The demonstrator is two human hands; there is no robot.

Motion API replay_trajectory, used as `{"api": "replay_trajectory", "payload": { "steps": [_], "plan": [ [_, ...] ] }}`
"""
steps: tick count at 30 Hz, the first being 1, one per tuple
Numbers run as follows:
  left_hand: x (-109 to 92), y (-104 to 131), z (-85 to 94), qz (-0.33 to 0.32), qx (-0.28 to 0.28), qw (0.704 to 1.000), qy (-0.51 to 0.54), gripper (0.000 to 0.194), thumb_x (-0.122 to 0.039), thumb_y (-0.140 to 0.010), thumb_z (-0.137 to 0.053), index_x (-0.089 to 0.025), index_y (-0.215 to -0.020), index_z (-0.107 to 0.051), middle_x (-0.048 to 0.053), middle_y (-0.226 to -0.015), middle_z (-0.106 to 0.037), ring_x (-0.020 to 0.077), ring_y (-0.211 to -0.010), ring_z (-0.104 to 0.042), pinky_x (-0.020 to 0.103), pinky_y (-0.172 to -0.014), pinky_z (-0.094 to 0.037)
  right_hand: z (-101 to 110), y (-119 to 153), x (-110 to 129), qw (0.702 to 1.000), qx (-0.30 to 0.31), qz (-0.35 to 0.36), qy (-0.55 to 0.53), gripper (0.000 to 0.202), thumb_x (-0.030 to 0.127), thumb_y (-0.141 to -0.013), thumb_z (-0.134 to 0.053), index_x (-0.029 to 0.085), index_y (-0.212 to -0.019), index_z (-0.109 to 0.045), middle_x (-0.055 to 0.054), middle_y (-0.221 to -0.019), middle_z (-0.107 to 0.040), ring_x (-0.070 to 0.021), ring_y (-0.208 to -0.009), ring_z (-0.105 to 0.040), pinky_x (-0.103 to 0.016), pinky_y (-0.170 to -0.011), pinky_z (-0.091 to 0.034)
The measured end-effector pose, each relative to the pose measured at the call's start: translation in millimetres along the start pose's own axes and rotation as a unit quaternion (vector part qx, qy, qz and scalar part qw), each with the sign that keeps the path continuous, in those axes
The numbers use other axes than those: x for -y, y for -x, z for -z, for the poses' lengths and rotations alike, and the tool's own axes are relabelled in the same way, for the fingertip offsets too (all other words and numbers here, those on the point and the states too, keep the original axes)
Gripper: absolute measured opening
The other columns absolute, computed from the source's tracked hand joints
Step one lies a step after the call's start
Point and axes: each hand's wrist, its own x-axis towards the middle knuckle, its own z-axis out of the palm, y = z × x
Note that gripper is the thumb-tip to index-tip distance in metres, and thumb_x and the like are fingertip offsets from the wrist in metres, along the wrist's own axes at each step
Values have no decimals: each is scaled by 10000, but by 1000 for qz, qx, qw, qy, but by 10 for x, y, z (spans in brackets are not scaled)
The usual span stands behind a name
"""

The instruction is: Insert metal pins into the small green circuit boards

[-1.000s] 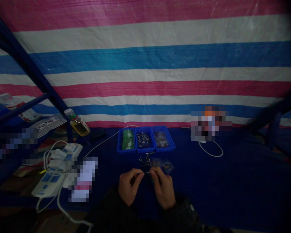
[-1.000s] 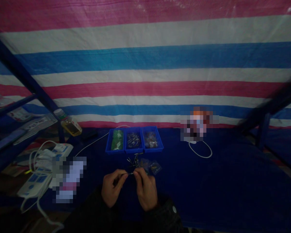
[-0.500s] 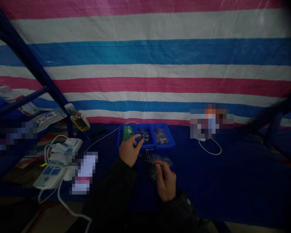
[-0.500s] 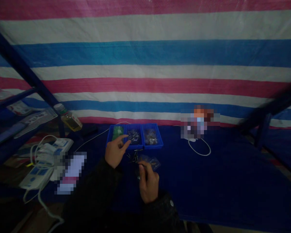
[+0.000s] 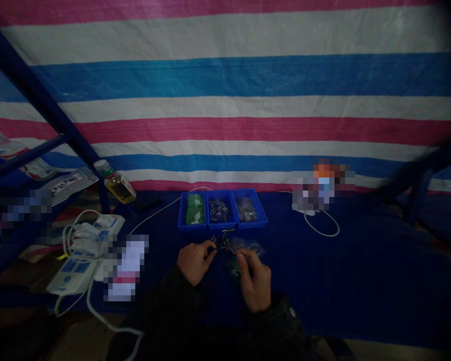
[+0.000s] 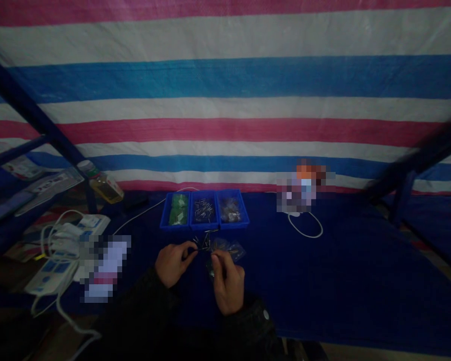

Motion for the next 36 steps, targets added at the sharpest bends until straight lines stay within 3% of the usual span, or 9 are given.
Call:
{"api": "replay_trajectory", "payload": {
  "steps": [11,17,22,30,36],
  "plan": [
    [-101,33,-26,19,51,995,-80,195,-328,-1048,-407,-248,-1030,-584,53,-845,-763,248,-789,-748,274,-621,-389,-5,-2,-2,1000,13,-3,-9,266,361,-1049,-453,188,-984,-645,5,-676,-670,-126,-509,-584,-225,-515,-407],
    [-97,186,-93,-44,20,999,14,164,-298,-1072,-343,-257,-1044,-499,-3,-811,-729,209,-741,-734,275,-638,-405,-32,-15,-41,1000,12,12,0,196,335,-1025,-519,194,-1075,-646,10,-719,-658,-140,-575,-611,-234,-584,-468],
    [-99,257,-144,-83,-5,994,75,150,-259,-1066,-334,-250,-1004,-471,-7,-807,-695,188,-732,-717,272,-659,-412,-78,-49,-75,998,23,62,5,148,244,-1014,-527,210,-1006,-671,-43,-912,-703,-191,-839,-684,-281,-778,-514],
    [-40,297,-215,-105,-58,983,136,167,-217,-1050,-348,-236,-947,-479,-41,-646,-572,150,-547,-601,253,-571,-381,-94,-51,-89,997,61,48,9,171,200,-1006,-539,219,-880,-654,-10,-812,-680,-170,-740,-663,-268,-707,-481],
    [-48,299,-227,-131,-60,974,173,198,-280,-1056,-420,-226,-951,-580,-8,-750,-643,160,-718,-651,251,-695,-446,-89,-41,-62,995,71,69,-18,196,157,-1000,-515,228,-920,-681,-12,-830,-693,-168,-752,-664,-263,-726,-504]
  ]
}}
